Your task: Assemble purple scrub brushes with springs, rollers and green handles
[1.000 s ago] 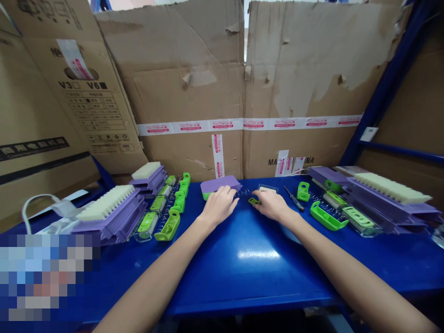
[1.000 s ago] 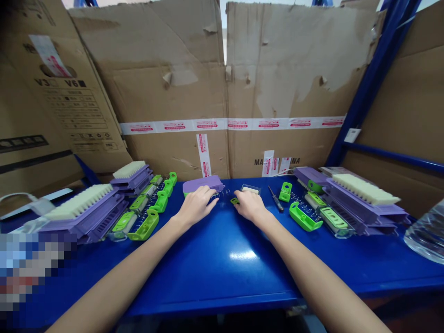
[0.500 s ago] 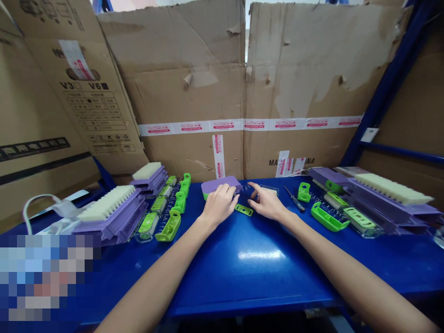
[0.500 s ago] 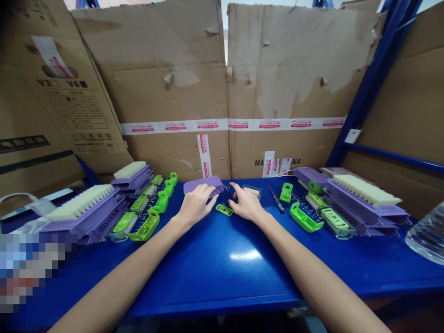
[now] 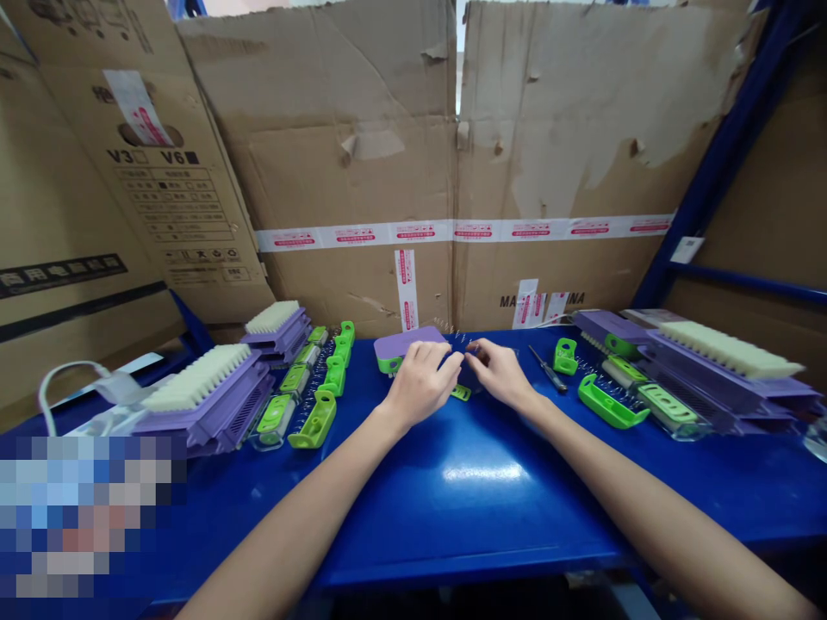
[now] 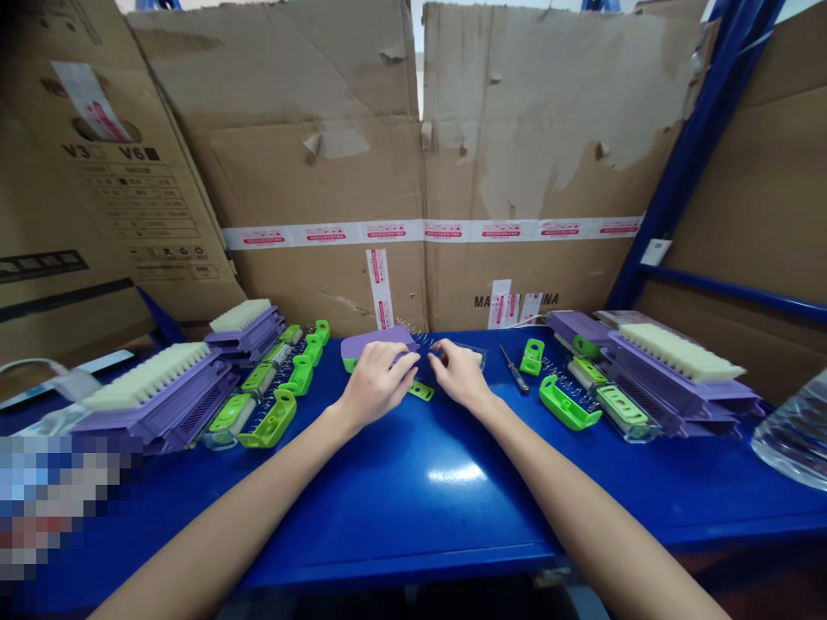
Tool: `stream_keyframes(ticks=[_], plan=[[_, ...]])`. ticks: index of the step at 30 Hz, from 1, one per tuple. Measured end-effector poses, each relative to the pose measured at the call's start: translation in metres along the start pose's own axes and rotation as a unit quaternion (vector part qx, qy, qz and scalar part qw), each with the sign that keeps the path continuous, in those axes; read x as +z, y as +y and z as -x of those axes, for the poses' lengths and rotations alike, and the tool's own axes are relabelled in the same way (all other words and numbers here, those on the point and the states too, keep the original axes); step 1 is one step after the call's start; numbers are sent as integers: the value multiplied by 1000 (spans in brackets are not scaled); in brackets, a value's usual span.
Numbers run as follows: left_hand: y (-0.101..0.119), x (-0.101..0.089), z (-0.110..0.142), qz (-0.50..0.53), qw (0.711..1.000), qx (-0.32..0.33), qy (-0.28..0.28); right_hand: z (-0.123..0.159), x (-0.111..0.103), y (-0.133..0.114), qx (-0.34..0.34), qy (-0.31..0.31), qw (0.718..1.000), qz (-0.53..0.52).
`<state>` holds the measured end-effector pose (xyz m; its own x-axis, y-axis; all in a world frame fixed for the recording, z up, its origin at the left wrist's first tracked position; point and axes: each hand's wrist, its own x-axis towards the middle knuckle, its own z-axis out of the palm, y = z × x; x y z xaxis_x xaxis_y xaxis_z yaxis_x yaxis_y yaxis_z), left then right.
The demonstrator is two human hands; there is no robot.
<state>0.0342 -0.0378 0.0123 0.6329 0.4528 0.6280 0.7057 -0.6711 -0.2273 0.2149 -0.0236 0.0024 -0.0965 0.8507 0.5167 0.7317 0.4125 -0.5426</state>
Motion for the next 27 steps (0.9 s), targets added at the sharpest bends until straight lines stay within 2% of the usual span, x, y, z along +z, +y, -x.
stream_keyframes(ticks=[2, 4, 7, 10, 13, 16, 18, 22, 27], plan=[[1, 6, 1, 19, 999, 8, -47, -3, -2, 3, 51, 46, 991, -116], [1, 12, 4, 37, 994, 5, -103, -5, -3, 3, 101, 56, 962, -247], [-3, 19, 7, 66, 983, 0, -173, -7, -4, 1, 174, 35, 903, -392], [-7, 18, 7, 84, 978, -27, -191, -7, -6, -3, 225, 8, 850, -477], [-7, 17, 6, 132, 972, -61, -186, -6, -11, -6, 252, -14, 807, -534], [-5, 19, 6, 233, 952, -113, -161, -4, -13, -8, 253, -38, 789, -558], [-4, 22, 5, 299, 932, -166, -120, -3, -12, -8, 256, -54, 781, -567], [-4, 28, 2, 415, 874, -251, -34, -2, -5, -8, 265, -88, 767, -577], [-5, 30, -2, 513, 783, -351, -16, 0, 0, -10, 257, -107, 768, -577]])
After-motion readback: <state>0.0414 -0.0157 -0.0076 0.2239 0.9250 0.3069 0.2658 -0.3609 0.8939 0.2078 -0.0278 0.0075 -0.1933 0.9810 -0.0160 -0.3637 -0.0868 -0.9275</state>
